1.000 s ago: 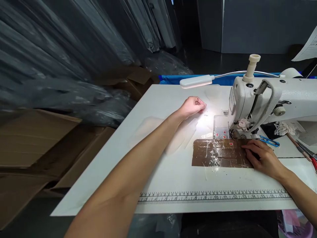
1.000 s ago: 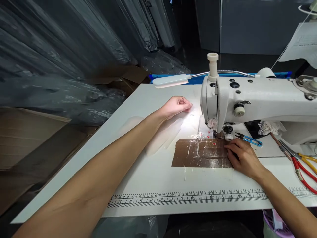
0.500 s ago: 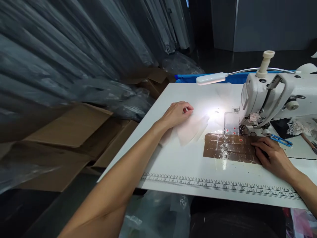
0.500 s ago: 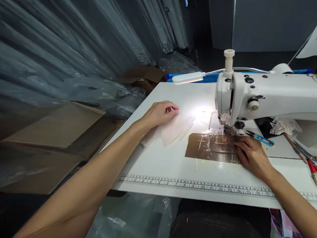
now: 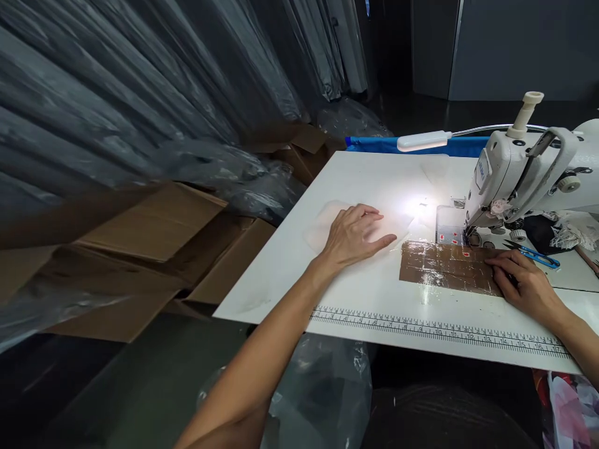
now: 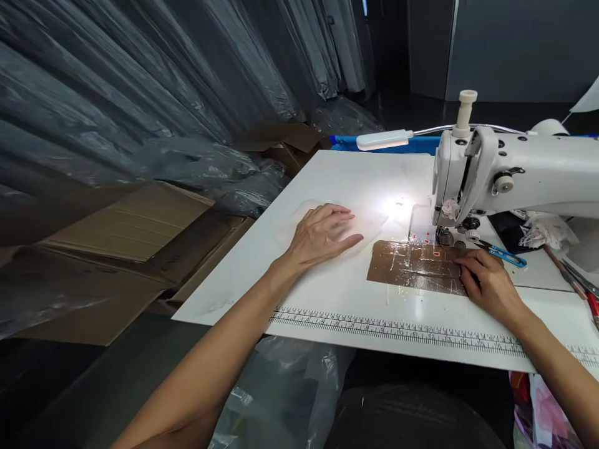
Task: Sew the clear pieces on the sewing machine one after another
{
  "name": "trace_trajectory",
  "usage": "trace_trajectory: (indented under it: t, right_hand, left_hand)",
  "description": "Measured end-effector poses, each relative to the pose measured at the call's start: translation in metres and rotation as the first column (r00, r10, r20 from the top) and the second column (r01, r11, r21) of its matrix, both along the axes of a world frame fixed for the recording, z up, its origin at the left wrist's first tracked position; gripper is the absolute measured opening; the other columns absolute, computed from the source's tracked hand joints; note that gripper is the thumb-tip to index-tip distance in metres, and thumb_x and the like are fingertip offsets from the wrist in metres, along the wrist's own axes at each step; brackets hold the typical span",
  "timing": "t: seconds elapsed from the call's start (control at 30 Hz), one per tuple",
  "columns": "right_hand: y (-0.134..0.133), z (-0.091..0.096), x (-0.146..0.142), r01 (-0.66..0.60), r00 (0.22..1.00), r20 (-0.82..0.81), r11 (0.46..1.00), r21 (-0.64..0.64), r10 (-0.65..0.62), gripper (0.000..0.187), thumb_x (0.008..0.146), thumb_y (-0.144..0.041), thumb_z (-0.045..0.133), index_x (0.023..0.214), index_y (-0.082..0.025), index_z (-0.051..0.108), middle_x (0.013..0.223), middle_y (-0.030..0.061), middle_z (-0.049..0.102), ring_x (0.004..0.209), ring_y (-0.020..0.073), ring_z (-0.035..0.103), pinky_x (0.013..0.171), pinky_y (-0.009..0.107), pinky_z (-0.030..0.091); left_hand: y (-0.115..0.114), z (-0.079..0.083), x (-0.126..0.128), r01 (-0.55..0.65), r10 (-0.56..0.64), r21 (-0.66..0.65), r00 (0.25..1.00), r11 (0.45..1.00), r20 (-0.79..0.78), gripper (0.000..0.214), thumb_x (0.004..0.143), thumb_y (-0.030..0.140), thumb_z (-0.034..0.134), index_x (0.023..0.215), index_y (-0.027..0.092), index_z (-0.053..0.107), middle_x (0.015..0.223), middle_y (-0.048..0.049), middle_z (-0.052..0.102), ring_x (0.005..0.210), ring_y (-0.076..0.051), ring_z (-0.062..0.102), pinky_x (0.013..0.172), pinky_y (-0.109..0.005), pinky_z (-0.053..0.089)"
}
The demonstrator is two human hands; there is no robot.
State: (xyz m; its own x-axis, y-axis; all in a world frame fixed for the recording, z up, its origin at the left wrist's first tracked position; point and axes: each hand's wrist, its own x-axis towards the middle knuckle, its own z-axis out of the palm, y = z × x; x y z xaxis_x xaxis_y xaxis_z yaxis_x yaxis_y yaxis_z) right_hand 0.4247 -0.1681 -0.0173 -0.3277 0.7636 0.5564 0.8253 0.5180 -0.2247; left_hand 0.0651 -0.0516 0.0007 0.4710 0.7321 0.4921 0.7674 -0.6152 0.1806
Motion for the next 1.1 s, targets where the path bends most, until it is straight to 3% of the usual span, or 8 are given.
trace_trajectory:
  t: [0.2,0.4,0.5,0.67,0.73,0.87,0.97,1.1]
  right_hand:
    - [-0.001,0.002,0.000,0.011,1.000,-0.025,0.998,-0.063,-0.013,0.028,0.098,-0.024,0.046,0.102,-0.019,0.073,0.094,0.0095,0.068,0.085,0.0219,0.069,0.073,0.034,0.059]
    - [0.000,-0.003,0.001,-0.013,1.000,-0.029,1.000,-0.016,0.012,0.027,0.097,-0.022,0.046,0.102,-0.018,0.072,0.092,0.0090,0.068,0.083,0.0211,0.069,0.072,0.032,0.059]
    - [0.001,-0.003,0.002,-0.015,0.999,-0.037,0.999,-0.030,0.014,0.027,0.096,-0.021,0.046,0.103,-0.017,0.072,0.093,0.0097,0.069,0.083,0.0216,0.069,0.073,0.033,0.059]
    - [0.000,-0.002,0.003,-0.014,0.995,-0.102,0.992,-0.128,0.001,0.027,0.095,-0.021,0.046,0.104,-0.018,0.072,0.098,0.0107,0.069,0.089,0.0227,0.068,0.080,0.037,0.058]
    - [0.001,-0.001,0.003,-0.005,0.990,-0.138,0.982,-0.188,-0.022,0.029,0.095,-0.022,0.046,0.105,-0.017,0.072,0.100,0.0115,0.069,0.092,0.0230,0.068,0.084,0.038,0.057]
    - [0.001,0.000,0.003,0.013,0.981,-0.182,0.957,-0.291,-0.068,0.030,0.094,-0.021,0.046,0.106,-0.018,0.073,0.105,0.0116,0.068,0.097,0.0233,0.066,0.088,0.040,0.055]
    - [-0.002,0.002,0.004,-0.023,0.976,-0.216,0.957,-0.289,-0.041,0.032,0.094,-0.021,0.044,0.106,-0.017,0.074,0.104,0.0113,0.068,0.095,0.0219,0.066,0.087,0.039,0.055]
    - [-0.007,0.009,-0.002,-0.105,0.963,-0.264,0.976,-0.191,0.052,0.034,0.096,-0.031,0.046,0.114,-0.018,0.072,0.106,0.0112,0.068,0.099,0.0217,0.065,0.088,0.039,0.056]
  left_hand:
    - [-0.004,-0.004,0.010,0.305,-0.298,0.067,0.950,0.950,-0.098,0.026,0.101,0.036,0.055,0.090,0.019,0.071,0.095,-0.0055,0.070,0.084,-0.018,0.063,0.077,-0.036,0.048]
    - [-0.024,-0.003,0.037,0.496,-0.516,0.172,0.850,0.851,0.103,0.019,0.101,0.024,0.055,0.090,0.015,0.067,0.083,-0.0047,0.070,0.077,-0.014,0.066,0.066,-0.027,0.057]
    - [-0.063,-0.009,0.070,0.641,-0.653,0.122,0.745,0.758,0.138,0.024,0.103,0.024,0.051,0.089,0.013,0.066,0.081,-0.0045,0.072,0.075,-0.012,0.068,0.068,-0.025,0.060]
    - [-0.104,0.000,0.099,0.776,-0.763,-0.154,0.630,0.612,0.145,0.031,0.101,0.040,0.056,0.113,0.014,0.066,0.118,-0.0147,0.072,0.111,-0.022,0.069,0.092,-0.037,0.061]
    - [-0.092,0.009,0.096,0.726,-0.712,-0.250,0.684,0.641,0.162,0.026,0.101,0.038,0.054,0.112,0.018,0.068,0.122,-0.0122,0.071,0.115,-0.022,0.067,0.095,-0.040,0.060]
    - [-0.047,0.014,0.083,0.438,-0.416,-0.306,0.899,0.845,0.139,0.025,0.100,0.037,0.053,0.113,0.021,0.068,0.121,-0.0086,0.069,0.110,-0.023,0.066,0.094,-0.044,0.057]
    - [-0.031,0.008,0.077,0.323,-0.316,-0.380,0.945,0.867,0.084,0.023,0.093,0.041,0.065,0.104,0.021,0.070,0.109,-0.0065,0.070,0.092,-0.021,0.067,0.081,-0.039,0.058]
    - [-0.040,0.009,0.079,0.353,-0.313,-0.374,0.935,0.858,0.164,0.016,0.092,0.035,0.062,0.087,0.020,0.065,0.103,-0.0050,0.071,0.081,-0.017,0.064,0.070,-0.032,0.054]
